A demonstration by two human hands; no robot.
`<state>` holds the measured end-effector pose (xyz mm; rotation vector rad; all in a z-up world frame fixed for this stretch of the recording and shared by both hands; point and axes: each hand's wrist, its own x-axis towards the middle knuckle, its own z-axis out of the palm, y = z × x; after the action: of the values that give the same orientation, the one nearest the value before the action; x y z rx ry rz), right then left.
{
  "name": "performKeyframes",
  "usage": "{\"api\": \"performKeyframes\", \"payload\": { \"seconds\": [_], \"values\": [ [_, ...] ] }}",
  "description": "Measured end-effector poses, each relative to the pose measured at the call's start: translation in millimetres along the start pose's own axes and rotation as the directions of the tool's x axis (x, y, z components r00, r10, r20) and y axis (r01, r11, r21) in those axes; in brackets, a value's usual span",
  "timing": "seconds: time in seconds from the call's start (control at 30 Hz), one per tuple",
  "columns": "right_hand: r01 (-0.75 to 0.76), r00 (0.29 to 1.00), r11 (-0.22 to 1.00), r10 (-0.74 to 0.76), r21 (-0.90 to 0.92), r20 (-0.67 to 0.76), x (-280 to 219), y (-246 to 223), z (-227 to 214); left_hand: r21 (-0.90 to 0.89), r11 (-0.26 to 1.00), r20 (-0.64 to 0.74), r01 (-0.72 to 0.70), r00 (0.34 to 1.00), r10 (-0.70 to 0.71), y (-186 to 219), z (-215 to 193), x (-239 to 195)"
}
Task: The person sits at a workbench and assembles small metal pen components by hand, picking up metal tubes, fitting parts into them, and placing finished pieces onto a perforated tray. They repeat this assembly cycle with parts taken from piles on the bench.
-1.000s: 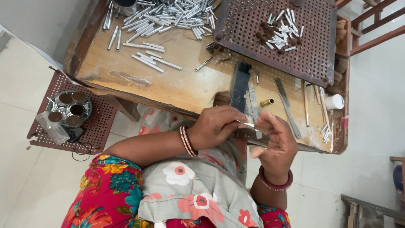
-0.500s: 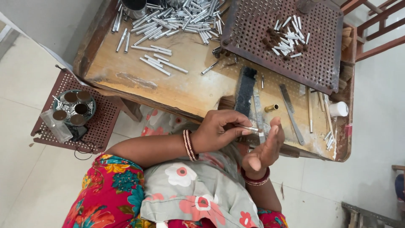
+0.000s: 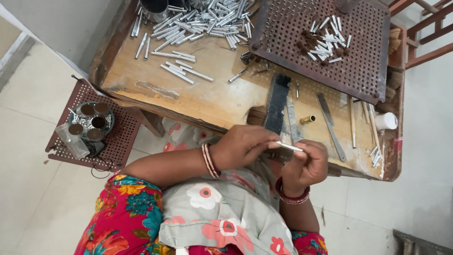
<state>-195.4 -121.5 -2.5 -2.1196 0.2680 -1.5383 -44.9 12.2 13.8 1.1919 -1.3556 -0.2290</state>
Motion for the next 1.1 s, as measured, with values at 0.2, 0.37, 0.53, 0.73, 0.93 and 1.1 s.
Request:
{"api": "performKeyframes", "payload": {
  "seconds": [0.2,0.37,0.53,0.73,0.93,1.1],
  "values": [
    [-0.366,0.907,0.753,0.419,0.547,0.029,9.1,-3.1,13.1,0.584,0.812,-0.303,0.025,0.934,0.189,8.9,-36.7,28.4],
    [-0.417,0.908,0.764,0.323,0.492,0.268,0.1,1.9,4.5,-0.205,0.974,-0.143,0.098,0.981,-0.128,-26.6,7.9,10.3],
    [-0.093,0.979,0.985,0.117,-0.147,0.164,39.7,66.2,-42.5,-0.565,0.798,-0.108,0.210,0.940,-0.324,-28.3,18.0,7.9],
    [0.010,0.912,0.428,0.368,-0.904,0.184,102.9,141.6,-86.0,-0.628,0.767,-0.262,0.131,0.893,-0.367,-20.8,7.4,8.9],
    [-0.052,0.754,0.338,0.630,-0.940,0.185,111.3,133.1,-100.1,-0.636,0.760,-0.261,0.135,0.889,-0.376,-20.6,0.1,13.8],
    [-0.027,0.816,0.370,0.545,-0.929,0.194,70.0,40.5,-120.8,-0.724,0.670,-0.213,0.162,0.872,-0.441,-21.3,-0.4,15.6]
  ]
}}
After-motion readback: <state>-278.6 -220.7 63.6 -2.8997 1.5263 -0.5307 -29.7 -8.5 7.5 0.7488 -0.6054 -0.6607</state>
